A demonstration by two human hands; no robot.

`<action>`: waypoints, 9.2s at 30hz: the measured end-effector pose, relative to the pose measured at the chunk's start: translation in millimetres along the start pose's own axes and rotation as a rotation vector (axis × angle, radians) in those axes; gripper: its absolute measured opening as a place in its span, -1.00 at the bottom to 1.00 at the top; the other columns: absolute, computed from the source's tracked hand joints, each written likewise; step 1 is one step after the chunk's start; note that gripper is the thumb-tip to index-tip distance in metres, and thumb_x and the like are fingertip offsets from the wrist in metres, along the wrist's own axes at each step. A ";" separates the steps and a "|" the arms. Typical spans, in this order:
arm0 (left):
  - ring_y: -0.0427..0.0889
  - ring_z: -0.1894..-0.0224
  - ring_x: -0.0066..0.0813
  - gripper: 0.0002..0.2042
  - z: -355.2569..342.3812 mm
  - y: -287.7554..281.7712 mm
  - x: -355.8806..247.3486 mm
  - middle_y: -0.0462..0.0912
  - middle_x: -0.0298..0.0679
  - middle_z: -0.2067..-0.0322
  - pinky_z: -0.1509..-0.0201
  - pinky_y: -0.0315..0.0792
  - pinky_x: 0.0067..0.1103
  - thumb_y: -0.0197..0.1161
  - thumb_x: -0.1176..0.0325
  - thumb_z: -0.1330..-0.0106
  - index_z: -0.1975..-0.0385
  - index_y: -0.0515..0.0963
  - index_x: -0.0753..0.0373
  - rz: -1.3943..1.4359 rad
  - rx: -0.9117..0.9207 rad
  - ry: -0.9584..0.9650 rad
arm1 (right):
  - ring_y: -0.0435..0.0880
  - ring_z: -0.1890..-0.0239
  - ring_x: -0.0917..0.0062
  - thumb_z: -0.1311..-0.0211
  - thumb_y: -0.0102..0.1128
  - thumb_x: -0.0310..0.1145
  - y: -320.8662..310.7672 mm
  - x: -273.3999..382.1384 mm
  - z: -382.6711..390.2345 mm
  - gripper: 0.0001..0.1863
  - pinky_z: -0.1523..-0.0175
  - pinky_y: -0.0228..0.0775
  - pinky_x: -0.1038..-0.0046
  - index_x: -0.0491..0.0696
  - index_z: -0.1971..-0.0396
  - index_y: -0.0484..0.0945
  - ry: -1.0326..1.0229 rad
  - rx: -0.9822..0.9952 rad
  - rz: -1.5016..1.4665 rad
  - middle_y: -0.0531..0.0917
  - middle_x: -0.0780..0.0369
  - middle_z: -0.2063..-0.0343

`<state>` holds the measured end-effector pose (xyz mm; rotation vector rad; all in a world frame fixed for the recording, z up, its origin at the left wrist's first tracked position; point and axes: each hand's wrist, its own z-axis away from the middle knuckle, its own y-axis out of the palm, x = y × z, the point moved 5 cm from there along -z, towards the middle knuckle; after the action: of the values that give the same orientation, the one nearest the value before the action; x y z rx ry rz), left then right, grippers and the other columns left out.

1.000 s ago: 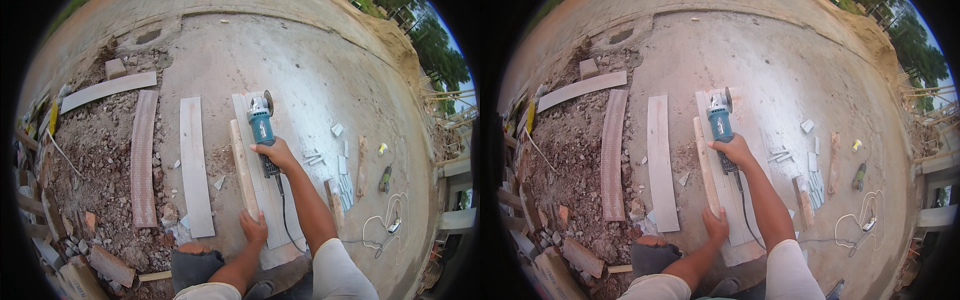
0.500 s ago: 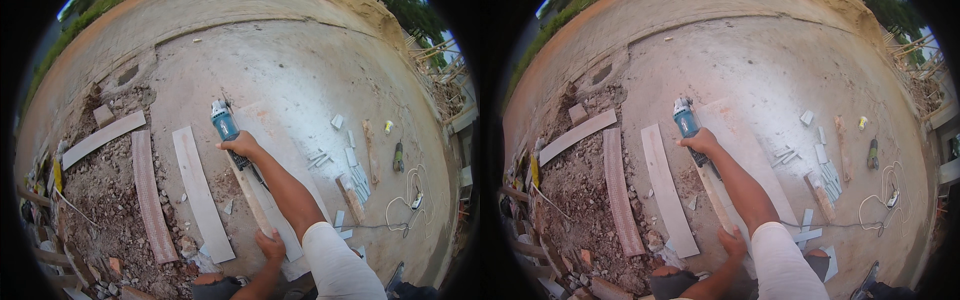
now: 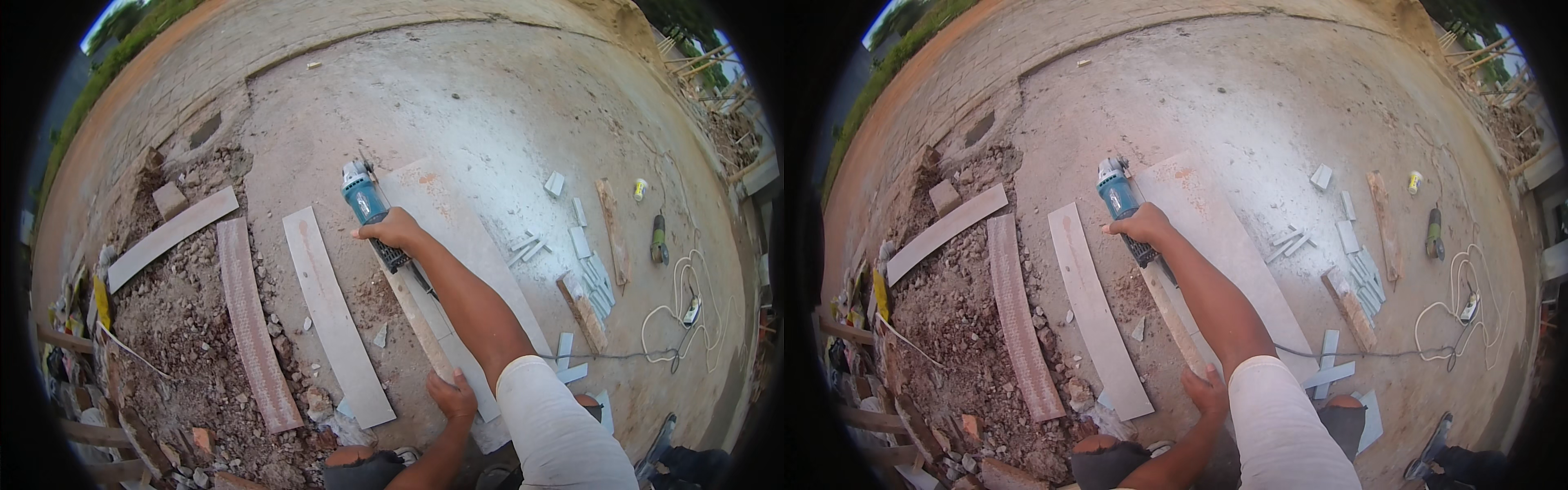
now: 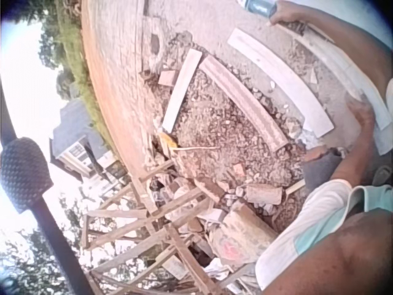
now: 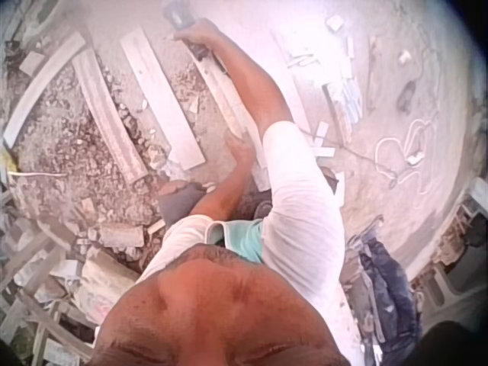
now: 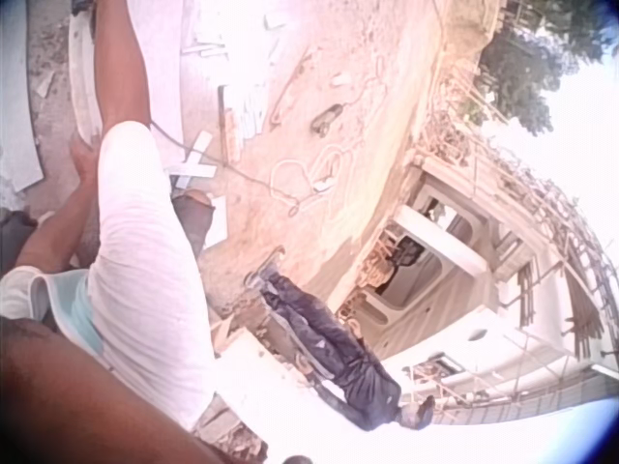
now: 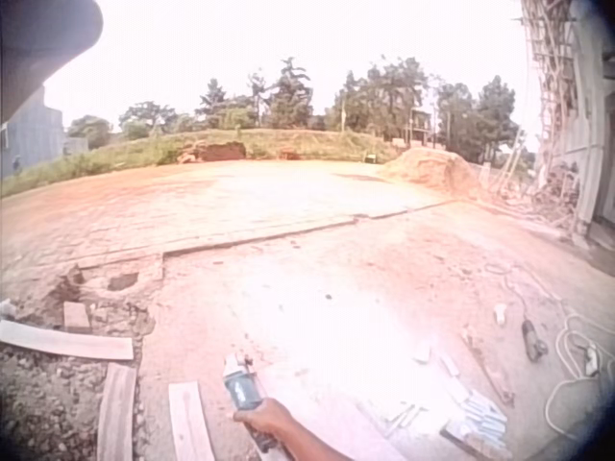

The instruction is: The person holds an angle grinder with both hands and uses it to cut along a marked line on a long tile supported by a piece of wood on the ground.

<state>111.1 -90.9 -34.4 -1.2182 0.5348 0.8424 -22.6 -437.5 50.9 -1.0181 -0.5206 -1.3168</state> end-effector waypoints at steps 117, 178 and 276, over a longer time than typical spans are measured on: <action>0.32 -0.13 0.26 -0.39 -0.1 -5.3 -10.0 0.32 0.28 -0.06 -0.24 0.22 -0.12 0.10 0.10 -0.37 -0.17 0.20 0.56 -0.032 -0.079 0.028 | 0.68 0.25 0.26 0.31 0.64 -0.03 -1.0 -5.5 13.4 -0.10 0.18 0.50 0.38 -0.53 0.14 0.49 0.017 0.106 -0.139 0.63 -0.10 0.22; 0.35 -0.08 0.24 -0.40 0.1 -4.3 -8.7 0.34 0.26 -0.01 -0.21 0.24 -0.13 0.10 0.11 -0.38 -0.16 0.21 0.56 -0.039 -0.103 0.040 | 0.69 0.26 0.31 0.32 0.62 0.00 -2.6 -19.4 42.5 -0.16 0.17 0.49 0.39 -0.46 0.20 0.55 0.011 0.076 -0.067 0.66 -0.04 0.25; 0.35 -0.11 0.24 -0.37 -1.5 -1.9 -8.7 0.33 0.27 -0.06 -0.23 0.26 -0.14 0.07 0.06 -0.39 -0.18 0.20 0.56 -0.051 -0.090 0.013 | 0.67 0.25 0.31 0.33 0.63 0.00 -2.9 -39.1 46.6 -0.10 0.15 0.49 0.37 -0.51 0.16 0.51 0.039 0.094 -0.102 0.64 -0.08 0.22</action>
<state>107.5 -94.8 -27.1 -1.3149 0.4787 0.8230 -23.9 -377.1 43.2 -0.8962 -0.6057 -1.3869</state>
